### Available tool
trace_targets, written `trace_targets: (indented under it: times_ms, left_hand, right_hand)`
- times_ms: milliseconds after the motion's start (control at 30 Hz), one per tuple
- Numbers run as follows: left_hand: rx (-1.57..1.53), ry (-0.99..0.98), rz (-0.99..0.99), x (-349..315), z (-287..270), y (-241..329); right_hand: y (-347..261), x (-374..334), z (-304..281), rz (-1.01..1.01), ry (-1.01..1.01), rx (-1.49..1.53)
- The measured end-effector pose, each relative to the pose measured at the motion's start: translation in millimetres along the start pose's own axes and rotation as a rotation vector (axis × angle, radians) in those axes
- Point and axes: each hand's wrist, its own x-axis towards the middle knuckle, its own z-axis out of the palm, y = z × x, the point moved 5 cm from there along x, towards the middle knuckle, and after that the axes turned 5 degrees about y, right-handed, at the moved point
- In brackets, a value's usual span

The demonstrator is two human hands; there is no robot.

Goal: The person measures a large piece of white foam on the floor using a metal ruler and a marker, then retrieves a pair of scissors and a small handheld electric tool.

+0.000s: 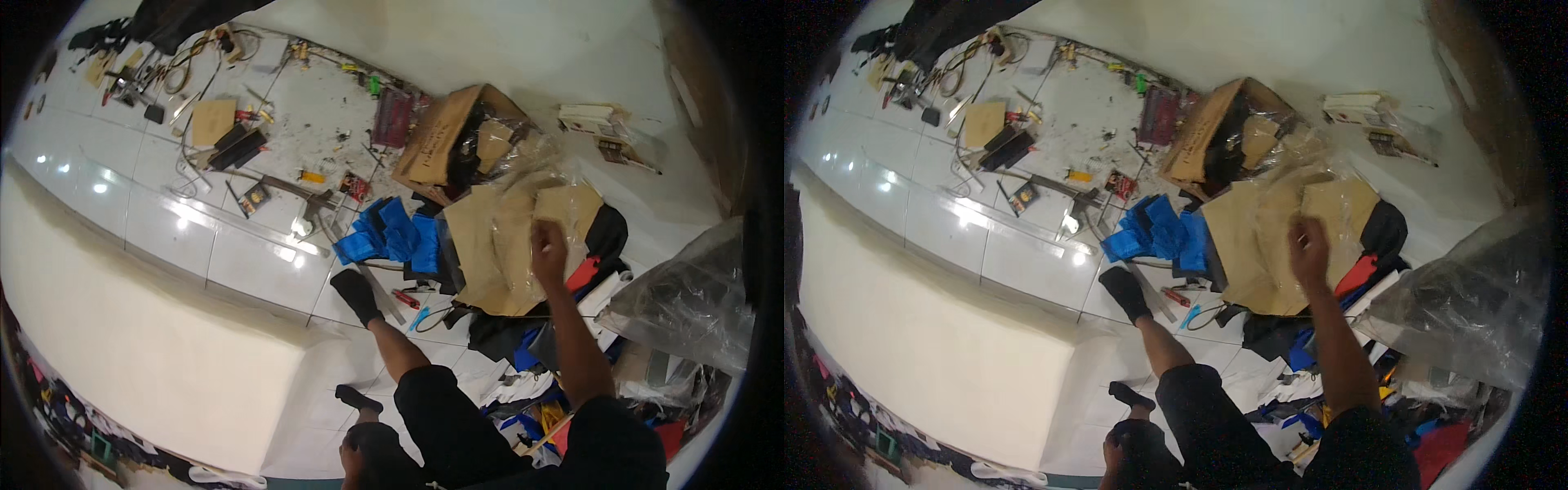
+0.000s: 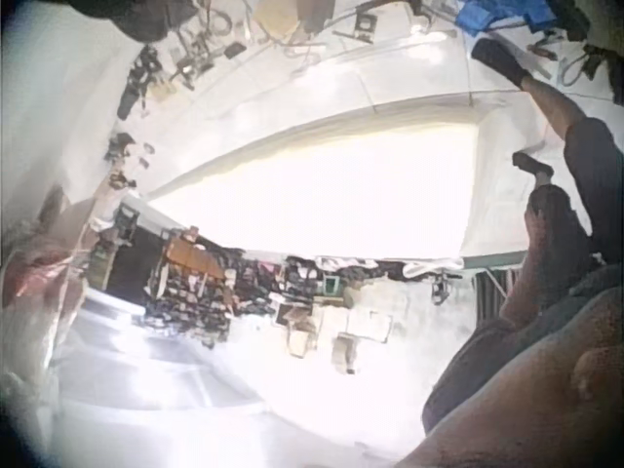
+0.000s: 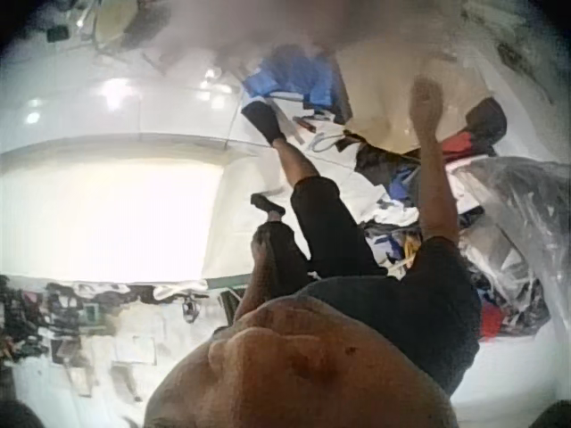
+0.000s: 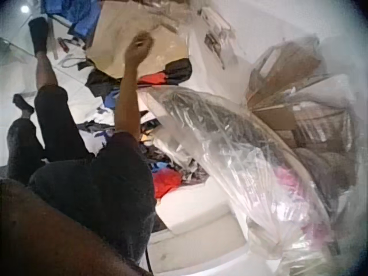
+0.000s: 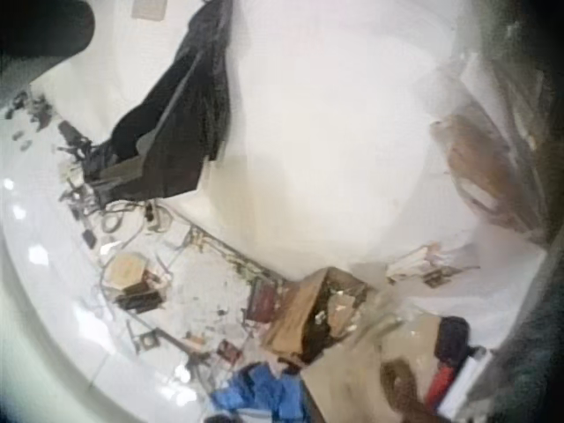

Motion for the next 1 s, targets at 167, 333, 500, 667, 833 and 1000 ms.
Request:
trace_targets:
  times_ms: [167,333,500,667,833,1000]
  left_hand:
    - [0.192,0.059,0.047,-4,16,-32]
    - [0.134,0.165,-0.005,-17,20,17]
    - [0.036,0.316,-0.03,-20,5,70]
    - [0.031,0.514,-0.125,-29,6,68]
    - [-0.161,0.52,-0.198,-8,52,34]
    - [-0.258,0.459,-0.388,-4,61,36]
  right_hand:
    - [-56,-109,85,0.131,-0.504,0.23]
    - [-83,-176,138,0.172,-0.76,0.22]
    - [-128,-213,230,-0.185,-1.002,0.137]
    - [-190,-215,385,-0.367,-1.261,-0.013]
    - [-290,-168,561,-0.62,-1.036,-0.015]
    - [-356,-112,649,-0.776,-0.565,-0.17]
